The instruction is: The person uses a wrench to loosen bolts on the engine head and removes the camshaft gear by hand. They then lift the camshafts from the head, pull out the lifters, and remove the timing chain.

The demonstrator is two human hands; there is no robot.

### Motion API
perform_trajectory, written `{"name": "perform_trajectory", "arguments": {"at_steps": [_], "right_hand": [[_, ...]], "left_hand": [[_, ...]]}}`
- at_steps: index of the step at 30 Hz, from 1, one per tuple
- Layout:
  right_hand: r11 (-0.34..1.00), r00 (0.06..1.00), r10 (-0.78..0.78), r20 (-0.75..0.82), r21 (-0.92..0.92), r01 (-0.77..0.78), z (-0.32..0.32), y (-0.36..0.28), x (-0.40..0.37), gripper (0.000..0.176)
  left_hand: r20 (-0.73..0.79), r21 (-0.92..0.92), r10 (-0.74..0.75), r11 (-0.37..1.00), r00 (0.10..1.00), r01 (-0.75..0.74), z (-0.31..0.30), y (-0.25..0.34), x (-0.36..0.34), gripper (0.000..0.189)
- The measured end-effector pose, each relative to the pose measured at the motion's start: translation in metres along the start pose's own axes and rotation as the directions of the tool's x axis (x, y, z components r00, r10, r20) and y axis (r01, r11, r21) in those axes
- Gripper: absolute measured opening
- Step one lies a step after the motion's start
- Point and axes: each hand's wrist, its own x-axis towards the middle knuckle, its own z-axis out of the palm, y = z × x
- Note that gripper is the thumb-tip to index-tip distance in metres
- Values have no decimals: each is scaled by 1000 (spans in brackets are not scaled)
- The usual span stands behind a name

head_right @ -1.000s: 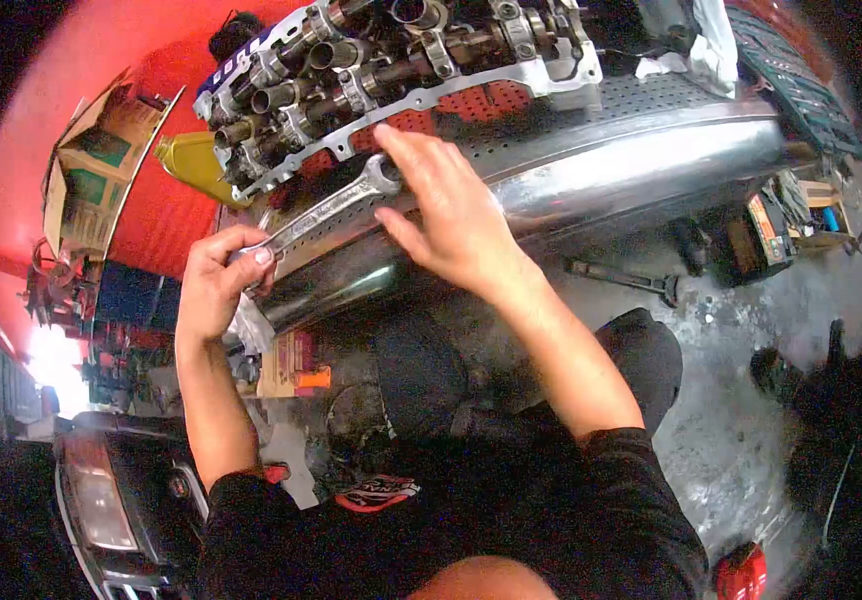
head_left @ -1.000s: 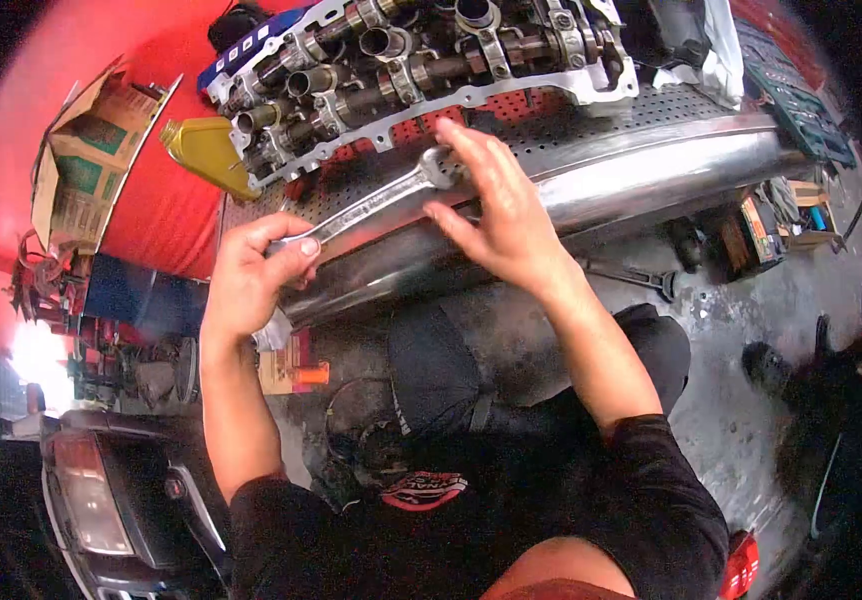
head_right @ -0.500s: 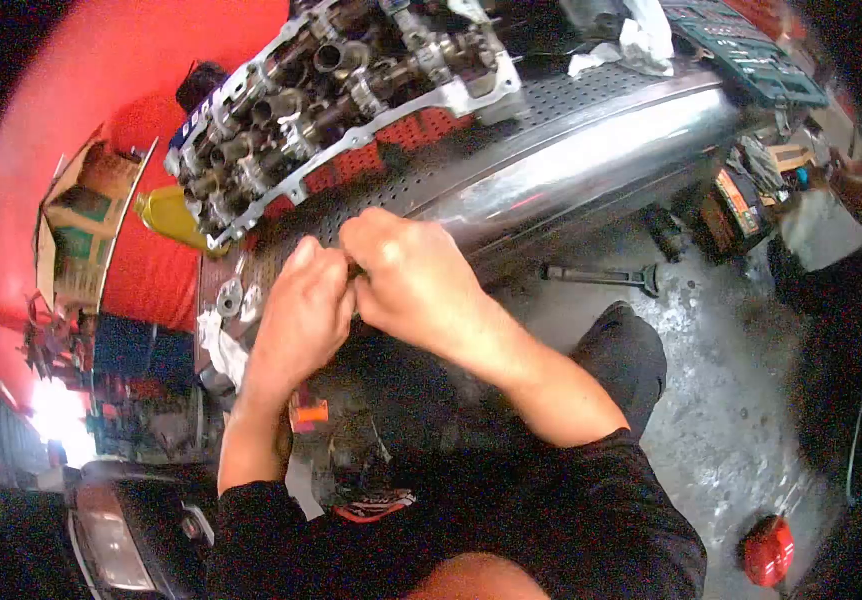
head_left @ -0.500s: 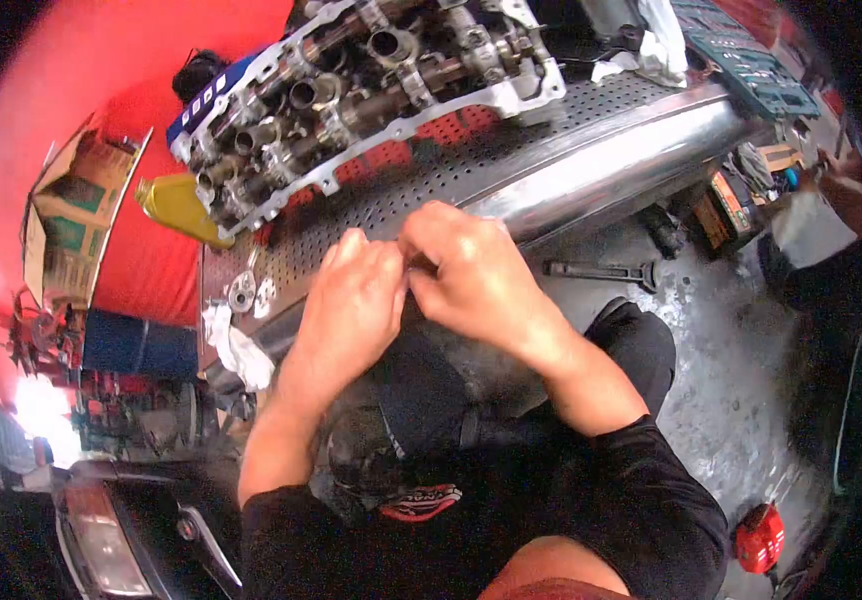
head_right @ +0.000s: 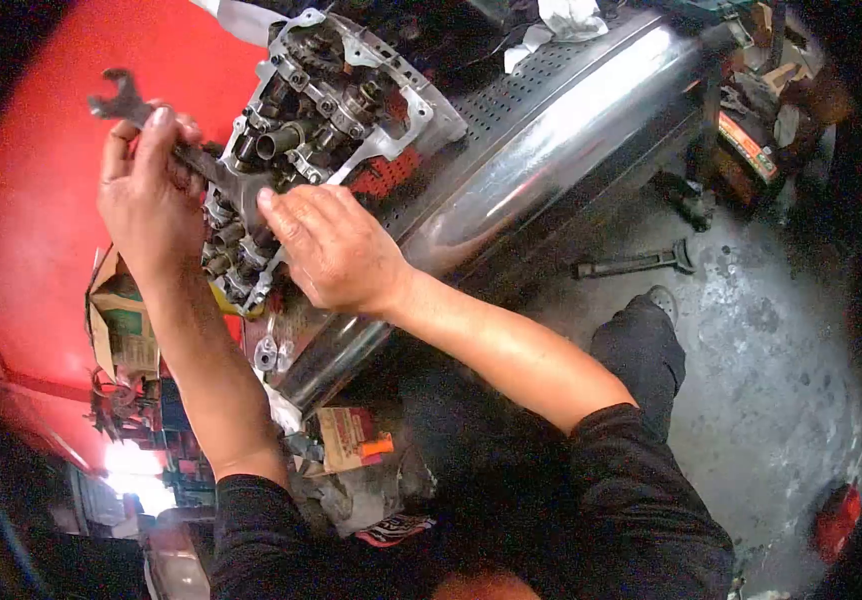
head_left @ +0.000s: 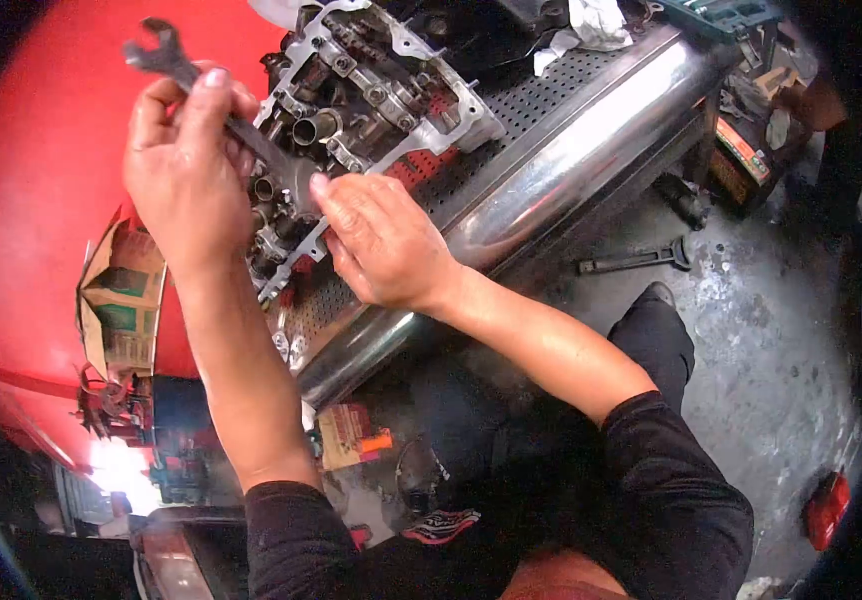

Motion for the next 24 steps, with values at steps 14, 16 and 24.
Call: {"name": "perform_trajectory", "arguments": {"at_steps": [14, 16, 24], "right_hand": [[865, 968, -159, 193, -447, 231, 0, 32, 14, 23], [879, 972, -173, 158, -421, 225, 3, 35, 14, 23], [996, 996, -16, 92, 85, 8, 14, 46, 20, 34]], "left_hand": [[49, -62, 103, 993, 994, -100, 66, -29, -8, 7], [70, -32, 73, 997, 995, -71, 72, -32, 0, 9], [212, 204, 277, 925, 937, -319, 85, -42, -30, 17]]}}
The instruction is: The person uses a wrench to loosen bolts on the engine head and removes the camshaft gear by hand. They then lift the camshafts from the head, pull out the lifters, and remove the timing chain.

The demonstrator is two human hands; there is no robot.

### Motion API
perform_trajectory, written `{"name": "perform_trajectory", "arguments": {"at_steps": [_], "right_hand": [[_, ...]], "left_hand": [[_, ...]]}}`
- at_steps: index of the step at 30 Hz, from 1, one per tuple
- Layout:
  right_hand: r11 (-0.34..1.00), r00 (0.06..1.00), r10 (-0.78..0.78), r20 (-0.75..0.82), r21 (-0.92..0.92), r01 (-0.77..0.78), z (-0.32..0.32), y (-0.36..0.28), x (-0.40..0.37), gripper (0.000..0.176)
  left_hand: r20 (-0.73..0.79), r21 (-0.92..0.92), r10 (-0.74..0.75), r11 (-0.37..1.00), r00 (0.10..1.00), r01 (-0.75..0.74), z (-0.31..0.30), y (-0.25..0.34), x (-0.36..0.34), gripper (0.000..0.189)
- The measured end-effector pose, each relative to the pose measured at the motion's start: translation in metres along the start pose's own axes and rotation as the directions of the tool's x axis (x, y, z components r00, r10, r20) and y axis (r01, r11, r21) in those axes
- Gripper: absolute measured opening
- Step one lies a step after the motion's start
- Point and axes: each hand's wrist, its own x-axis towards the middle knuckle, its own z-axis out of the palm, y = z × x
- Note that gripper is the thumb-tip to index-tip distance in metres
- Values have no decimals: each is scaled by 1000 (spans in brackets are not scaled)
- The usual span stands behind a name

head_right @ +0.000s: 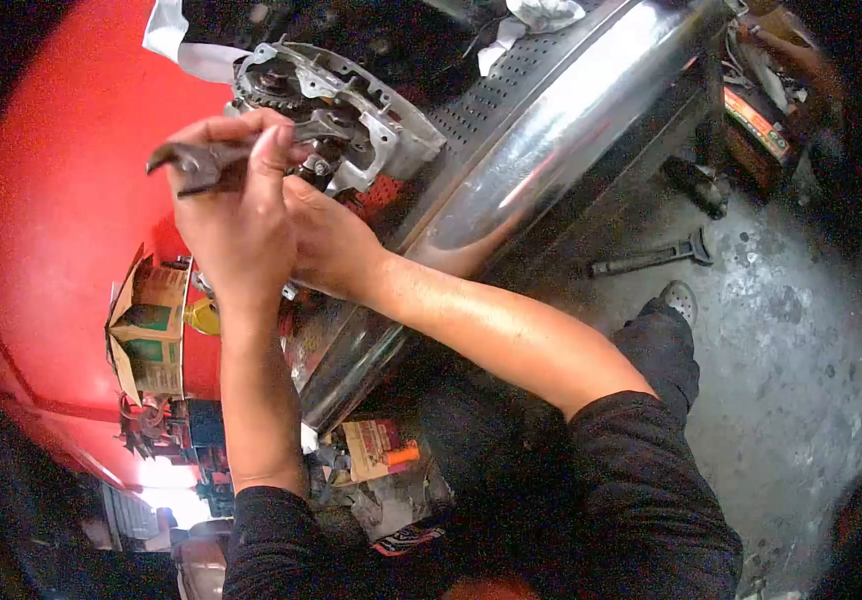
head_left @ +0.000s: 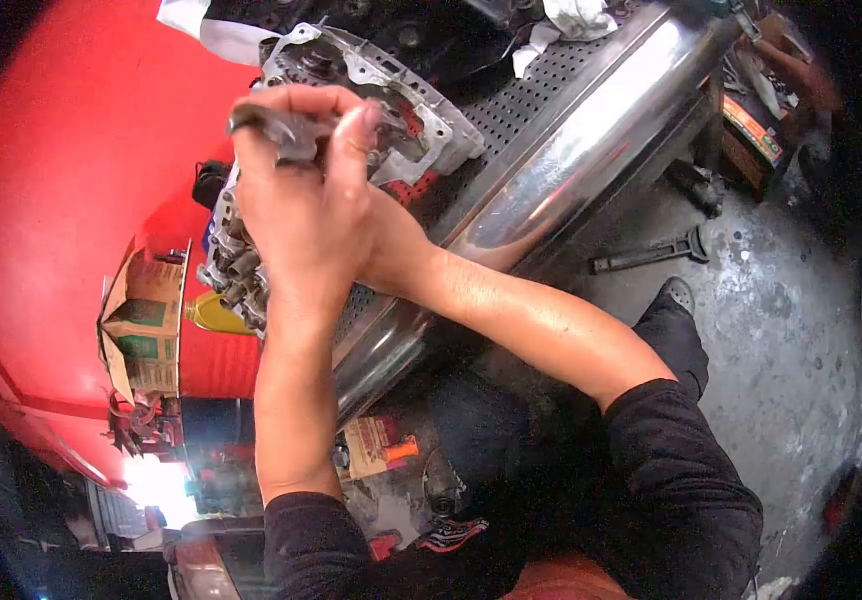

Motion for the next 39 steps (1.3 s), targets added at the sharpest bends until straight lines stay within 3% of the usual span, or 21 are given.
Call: {"name": "perform_trajectory", "arguments": {"at_steps": [4, 6, 8, 11, 13, 14, 15, 16, 17, 18, 23, 24, 25, 26, 27, 28, 30, 33, 35, 36, 39], "right_hand": [[994, 999, 48, -2, 101, -47, 10, 5, -1, 33], [995, 998, -59, -18, -86, 57, 10, 8, 0, 36], [953, 986, -166, 0, -255, 160, 9, 7, -2, 39], [962, 984, -175, 25, -209, 176, 3, 7, -4, 34], [993, 987, -110, -120, -59, 103, 6, 6, -7, 36], [995, 968, -32, -248, 79, 53, 9, 5, -7, 39], [993, 992, 45, -120, 116, -31, 8, 4, -9, 36], [983, 993, 117, 12, 144, -117, 3, 1, -6, 33], [985, 993, 63, -101, 165, -46, 1, 1, 2, 28], [996, 996, -72, -59, -62, 68, -3, 4, 0, 24], [986, 988, -97, -119, -145, 79, 2, 3, -5, 24], [986, 990, -81, -116, -154, 62, 7, 4, -11, 23], [985, 991, -70, -114, -166, 50, 16, 7, -19, 23], [967, 991, -123, -54, -230, 108, 11, 8, -14, 26], [943, 984, -177, 6, -286, 171, 5, 8, -8, 29], [960, 985, -170, -20, -231, 160, 4, 8, -5, 24], [953, 979, -200, -41, -240, 184, -4, 5, -5, 25], [949, 971, -238, -12, -216, 230, -25, 2, 0, 27], [985, 986, -83, -141, -159, 60, -40, 4, 0, 28], [917, 955, -284, -87, -315, 244, -55, 15, 17, 31], [740, 992, -27, 124, -664, 103, -104, 23, 46, 34]], "left_hand": [[-39, 106, 185, 978, 982, -180, 6, -6, -12, 28], [291, 274, 348, 862, 891, -426, 16, -6, -36, 24], [633, 360, 423, 581, 648, -730, 27, -6, -57, 27], [594, 244, 487, 649, 640, -721, 5, -2, -64, 24], [447, 235, 492, 741, 747, -629, -7, 9, -49, 24], [282, 98, 395, 895, 875, -435, -7, 7, -40, 21], [101, -119, 276, 957, 956, -264, -7, 4, -32, 20], [-9, -243, 126, 962, 992, -124, -4, 6, -22, 17], [-35, -272, 62, 960, 997, -69, -7, 4, -11, 17], [-72, -318, -45, 948, 996, 20, -7, 1, -2, 15], [-43, -364, -213, 913, 976, 183, -1, -6, 8, 11], [-183, -255, -153, 961, 971, 104, 14, -3, -5, 7], [-130, 170, 181, 973, 975, -158, 25, -14, -28, 3], [224, 444, 441, 748, 869, -494, 25, -5, -53, 10], [517, 330, 493, 640, 700, -694, 31, 2, -66, 22], [546, 247, 551, 614, 631, -750, 37, 7, -77, 27], [480, 53, 554, 755, 680, -653, 34, 24, -84, 22], [426, 224, 380, 835, 821, -502, -20, 62, -86, 13], [46, 231, 348, 908, 937, -349, -40, 66, -99, 11], [-71, 251, 364, 908, 929, -337, -55, 61, -112, 13], [-85, 458, 205, 877, 975, -144, -98, 49, -150, 18]]}}
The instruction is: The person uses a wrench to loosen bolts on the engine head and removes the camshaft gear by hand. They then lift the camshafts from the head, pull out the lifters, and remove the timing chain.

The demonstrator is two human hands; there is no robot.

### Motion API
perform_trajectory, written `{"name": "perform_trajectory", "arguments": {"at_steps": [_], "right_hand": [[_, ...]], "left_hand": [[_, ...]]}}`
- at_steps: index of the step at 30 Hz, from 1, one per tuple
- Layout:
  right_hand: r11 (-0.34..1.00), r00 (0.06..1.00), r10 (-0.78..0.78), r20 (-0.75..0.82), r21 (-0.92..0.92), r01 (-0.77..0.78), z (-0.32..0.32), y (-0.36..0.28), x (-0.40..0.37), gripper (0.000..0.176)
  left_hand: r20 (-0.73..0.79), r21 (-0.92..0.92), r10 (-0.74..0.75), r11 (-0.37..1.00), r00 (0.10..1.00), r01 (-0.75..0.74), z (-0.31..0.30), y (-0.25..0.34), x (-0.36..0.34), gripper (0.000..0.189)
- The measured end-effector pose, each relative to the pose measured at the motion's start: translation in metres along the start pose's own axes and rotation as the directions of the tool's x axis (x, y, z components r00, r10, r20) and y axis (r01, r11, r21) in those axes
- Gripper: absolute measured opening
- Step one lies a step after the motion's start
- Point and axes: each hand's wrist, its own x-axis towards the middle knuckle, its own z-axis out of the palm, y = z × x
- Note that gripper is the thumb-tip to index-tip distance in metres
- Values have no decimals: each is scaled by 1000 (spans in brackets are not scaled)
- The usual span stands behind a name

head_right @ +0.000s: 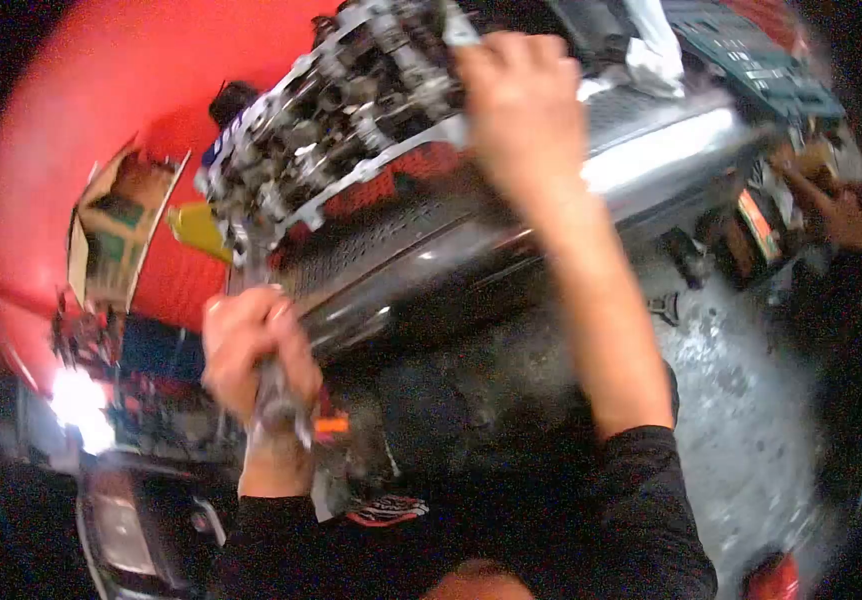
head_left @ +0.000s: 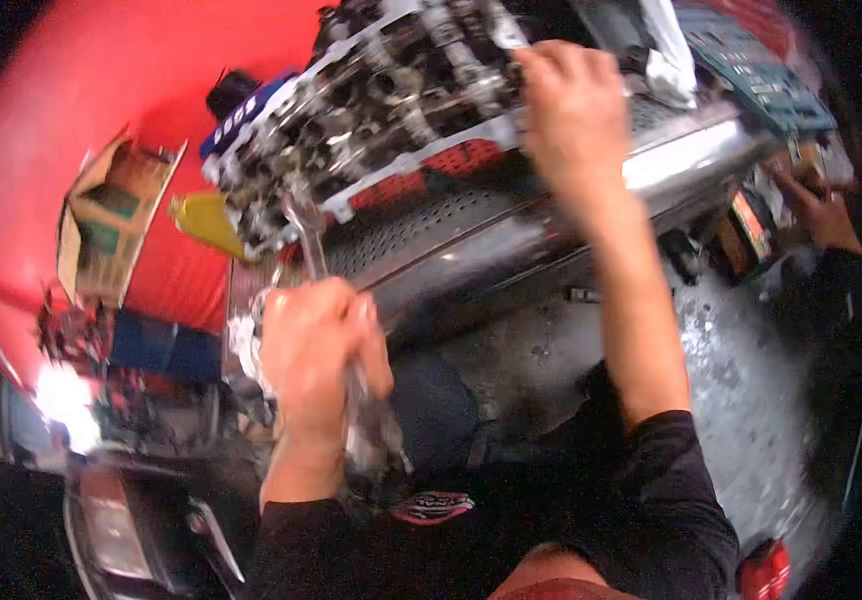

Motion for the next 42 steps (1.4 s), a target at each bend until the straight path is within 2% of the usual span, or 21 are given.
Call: {"name": "perform_trajectory", "arguments": {"at_steps": [1, 2, 3, 6, 7, 9, 12, 14, 15, 16, 17, 18, 19, 23, 25, 27, 29, 31, 33, 36, 42], "right_hand": [[998, 989, -20, 147, -54, 29, -4, 15, 1, 33], [996, 975, -80, 206, -6, 83, -5, 26, 3, 35], [983, 954, -164, 252, -43, 180, -12, 29, 9, 38], [961, 900, -224, 374, -66, 267, -21, 32, 23, 37], [955, 881, -251, 401, -45, 292, -20, 32, 26, 38], [943, 843, -292, 452, -12, 333, -18, 32, 29, 38], [968, 786, -204, 583, -1, 252, -22, 30, 38, 36], [982, 760, -173, 626, 47, 184, -27, 24, 42, 35], [977, 757, -190, 625, 44, 209, -26, 25, 44, 34], [971, 754, -209, 622, 44, 233, -23, 29, 47, 32], [965, 749, -231, 621, 48, 257, -21, 31, 48, 31], [968, 759, -224, 612, 46, 248, -22, 29, 48, 30], [970, 769, -218, 601, 47, 238, -24, 26, 47, 28], [982, 784, -163, 599, 20, 189, -26, 18, 46, 26], [981, 747, -161, 645, 21, 193, -26, 18, 51, 29], [982, 719, -147, 679, 13, 189, -27, 19, 55, 31], [973, 644, -88, 760, -72, 218, -21, 18, 60, 38], [953, 586, -112, 803, -79, 291, -14, 29, 63, 37], [962, 659, -154, 736, -42, 271, -18, 28, 59, 35], [962, 710, -196, 676, -9, 274, -24, 24, 55, 33], [963, 715, -182, 675, -24, 267, -23, 22, 52, 35]], "left_hand": [[88, 121, -56, 992, 995, 46, -12, -8, -12, 19], [209, 224, -154, 969, 966, 107, -18, -20, -29, 17], [313, 323, -252, 935, 916, 148, -22, -33, -44, 17], [463, 564, -504, 802, 729, 195, -21, -80, -89, 16], [459, 602, -487, 786, 743, 143, -17, -95, -99, 16], [467, 647, -519, 752, 716, 123, -7, -122, -108, 17], [545, 608, -569, 774, 617, 177, 0, -144, -108, 28], [615, 527, -591, 800, 521, 286, -11, -135, -91, 37], [650, 489, -594, 804, 473, 338, -21, -128, -74, 42], [607, 532, -620, 782, 497, 324, -26, -112, -51, 43], [484, 483, -515, 831, 707, 275, -21, -109, -45, 38], [325, 450, -380, 867, 866, 212, -13, -112, -37, 33], [144, 436, -219, 890, 965, 138, -7, -116, -29, 27], [238, 527, -123, 850, 963, -21, 29, -145, -1, 15], [286, 588, -112, 805, 952, -82, 43, -152, -1, 14], [273, 601, -80, 792, 959, -105, 44, -153, 0, 14], [319, 604, -172, 795, 932, -60, 40, -149, 0, 13], [326, 593, -197, 805, 925, -38, 46, -148, 4, 13], [308, 590, -167, 806, 937, -50, 47, -151, 4, 13], [309, 571, -137, 818, 941, -68, 46, -152, 4, 10], [357, 562, -149, 823, 922, -85, 45, -156, 3, 10]]}}
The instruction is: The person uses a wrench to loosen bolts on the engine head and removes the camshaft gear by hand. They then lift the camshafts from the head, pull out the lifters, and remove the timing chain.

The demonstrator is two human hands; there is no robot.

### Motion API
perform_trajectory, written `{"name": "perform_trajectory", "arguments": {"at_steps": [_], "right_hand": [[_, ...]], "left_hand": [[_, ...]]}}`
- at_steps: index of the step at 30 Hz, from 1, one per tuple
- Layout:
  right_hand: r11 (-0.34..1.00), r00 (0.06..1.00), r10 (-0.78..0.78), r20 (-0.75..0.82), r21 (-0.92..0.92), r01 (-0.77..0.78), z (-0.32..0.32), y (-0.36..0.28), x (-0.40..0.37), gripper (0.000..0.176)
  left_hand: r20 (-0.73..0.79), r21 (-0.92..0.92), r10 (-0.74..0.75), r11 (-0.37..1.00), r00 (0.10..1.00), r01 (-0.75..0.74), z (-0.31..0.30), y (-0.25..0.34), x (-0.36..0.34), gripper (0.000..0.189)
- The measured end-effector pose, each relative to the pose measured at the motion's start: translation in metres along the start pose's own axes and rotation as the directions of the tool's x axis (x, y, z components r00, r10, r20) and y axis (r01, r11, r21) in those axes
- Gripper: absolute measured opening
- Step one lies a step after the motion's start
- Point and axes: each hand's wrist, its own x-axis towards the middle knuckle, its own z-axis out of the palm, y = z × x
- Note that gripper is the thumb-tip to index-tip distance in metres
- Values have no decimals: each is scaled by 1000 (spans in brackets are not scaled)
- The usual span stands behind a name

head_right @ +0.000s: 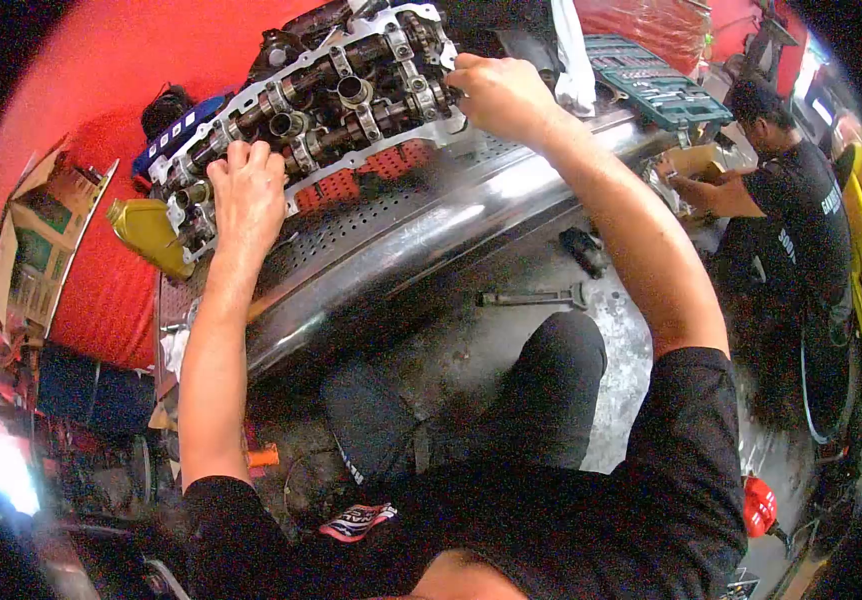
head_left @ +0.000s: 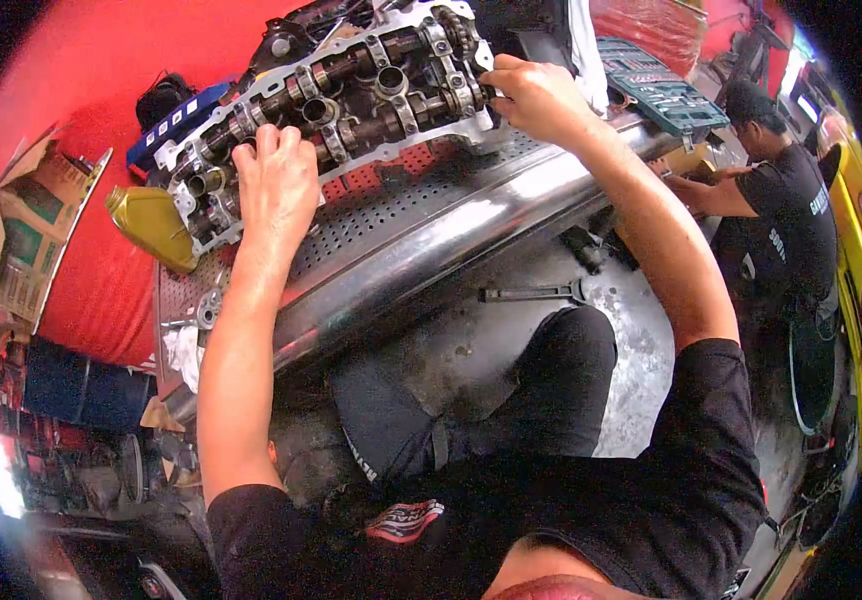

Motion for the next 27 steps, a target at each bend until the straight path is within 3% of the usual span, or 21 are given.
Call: {"name": "perform_trajectory", "arguments": {"at_steps": [4, 10, 16, 22, 23, 24, 25, 26, 27], "right_hand": [[1000, 995, -27, 94, 1, 27, -1, 4, 7, 36], [986, 978, -34, 207, -152, 67, -8, 4, 15, 33], [996, 997, -28, 73, -82, 34, -2, 0, 5, 31], [997, 998, 14, 69, -76, -8, 2, 8, 2, 32], [988, 999, -21, 25, -152, 25, 2, 12, -2, 35], [995, 998, -37, -51, -94, 32, 19, 24, -2, 29], [990, 991, 103, -89, 104, -94, 23, 9, -7, 35], [996, 964, -6, -265, 85, 30, 26, -3, -10, 39], [992, 946, 93, -310, 116, -59, 7, -52, -17, 34]], "left_hand": [[-32, 39, 65, 997, 997, -64, 0, -4, -2, 12], [-72, 6, 33, 999, 997, -33, 8, -7, -3, 21], [-87, -109, 51, 992, 995, -60, 11, -11, 1, 15], [-53, -145, 60, 987, 997, -68, 19, -20, 4, 19], [-166, -99, 91, 989, 982, -108, 32, -21, 4, 20], [-75, -44, 87, 995, 993, -91, 20, -17, 6, 19], [-1, -156, -10, 988, 1000, 10, 31, -16, 6, 17], [-56, -71, 9, 997, 998, -13, 16, -11, 6, 11], [-106, -36, 18, 999, 994, -22, 13, -9, 2, 12]]}}
